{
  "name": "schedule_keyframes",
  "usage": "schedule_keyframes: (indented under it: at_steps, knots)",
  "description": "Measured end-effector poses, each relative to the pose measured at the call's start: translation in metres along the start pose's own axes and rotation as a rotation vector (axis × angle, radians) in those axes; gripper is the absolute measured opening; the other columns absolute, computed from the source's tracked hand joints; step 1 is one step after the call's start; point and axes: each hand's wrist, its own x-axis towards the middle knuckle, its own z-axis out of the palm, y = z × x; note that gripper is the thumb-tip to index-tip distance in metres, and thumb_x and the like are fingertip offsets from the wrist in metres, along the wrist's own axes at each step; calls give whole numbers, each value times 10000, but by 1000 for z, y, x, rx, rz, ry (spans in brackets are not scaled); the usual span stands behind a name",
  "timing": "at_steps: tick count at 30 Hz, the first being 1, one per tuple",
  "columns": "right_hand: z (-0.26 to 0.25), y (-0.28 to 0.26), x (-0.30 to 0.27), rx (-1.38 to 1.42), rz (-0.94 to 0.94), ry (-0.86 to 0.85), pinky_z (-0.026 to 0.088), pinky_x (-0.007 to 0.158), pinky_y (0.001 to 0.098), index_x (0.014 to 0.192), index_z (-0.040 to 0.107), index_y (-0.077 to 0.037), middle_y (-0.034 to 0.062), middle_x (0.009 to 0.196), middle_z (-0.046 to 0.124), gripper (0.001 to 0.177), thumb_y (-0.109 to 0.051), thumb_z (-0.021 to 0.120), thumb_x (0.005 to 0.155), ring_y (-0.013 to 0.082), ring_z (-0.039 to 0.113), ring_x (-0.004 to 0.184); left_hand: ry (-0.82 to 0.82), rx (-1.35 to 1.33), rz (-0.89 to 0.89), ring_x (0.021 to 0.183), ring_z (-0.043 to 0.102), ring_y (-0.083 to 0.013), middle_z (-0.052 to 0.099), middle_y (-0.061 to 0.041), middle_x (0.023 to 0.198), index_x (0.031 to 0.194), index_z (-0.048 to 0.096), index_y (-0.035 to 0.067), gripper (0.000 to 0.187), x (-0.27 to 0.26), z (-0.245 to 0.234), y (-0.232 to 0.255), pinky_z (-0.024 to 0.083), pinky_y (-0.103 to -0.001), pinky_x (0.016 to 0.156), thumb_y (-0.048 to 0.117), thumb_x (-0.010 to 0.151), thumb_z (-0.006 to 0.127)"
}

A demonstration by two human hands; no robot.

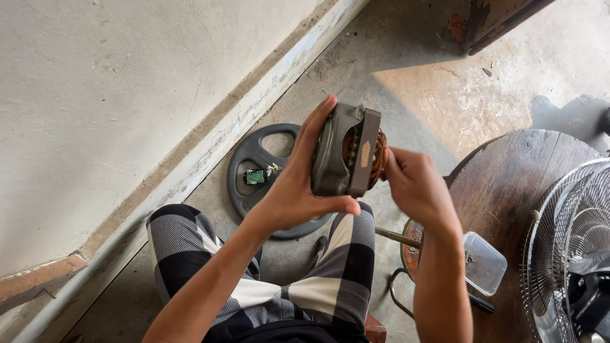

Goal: The person disassembles an electric fan motor by removing screws and separating the housing, stator, and rotor. They place the removed parts and screws on a nearby table.

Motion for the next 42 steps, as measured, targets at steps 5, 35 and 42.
schedule_keyframes:
  at_steps: [5, 35, 42]
  knots:
    - [11, -11, -40, 56, -21, 12, 508, 587, 327, 1122, 703, -26, 68, 791, 737, 319, -244, 478, 1065, 128, 649, 644, -24, -69, -34, 1513, 493, -393, 334, -154, 1705, 1683, 262, 202, 1082, 9, -8, 6, 470, -536, 1222, 644, 840, 777]
    - [76, -31, -73, -233, -362, 542, 508, 665, 466, 1148, 564, 20, 180, 944, 668, 260, -228, 527, 1078, 358, 669, 821, -80, 588, 29, 926, 724, -294, 604, -170, 1149, 1359, 480, 5, 592, 41, -22, 51, 647, -403, 730, 421, 975, 654]
    - [76, -21, -57, -324, -188, 443, 431, 528, 504, 917, 529, -46, 148, 613, 624, 292, -278, 512, 1094, 377, 611, 556, -32, 639, 155, 1003, 716, -289, 596, -179, 1190, 1389, 524, 6, 596, 37, -17, 53, 651, -390, 770, 458, 1018, 638]
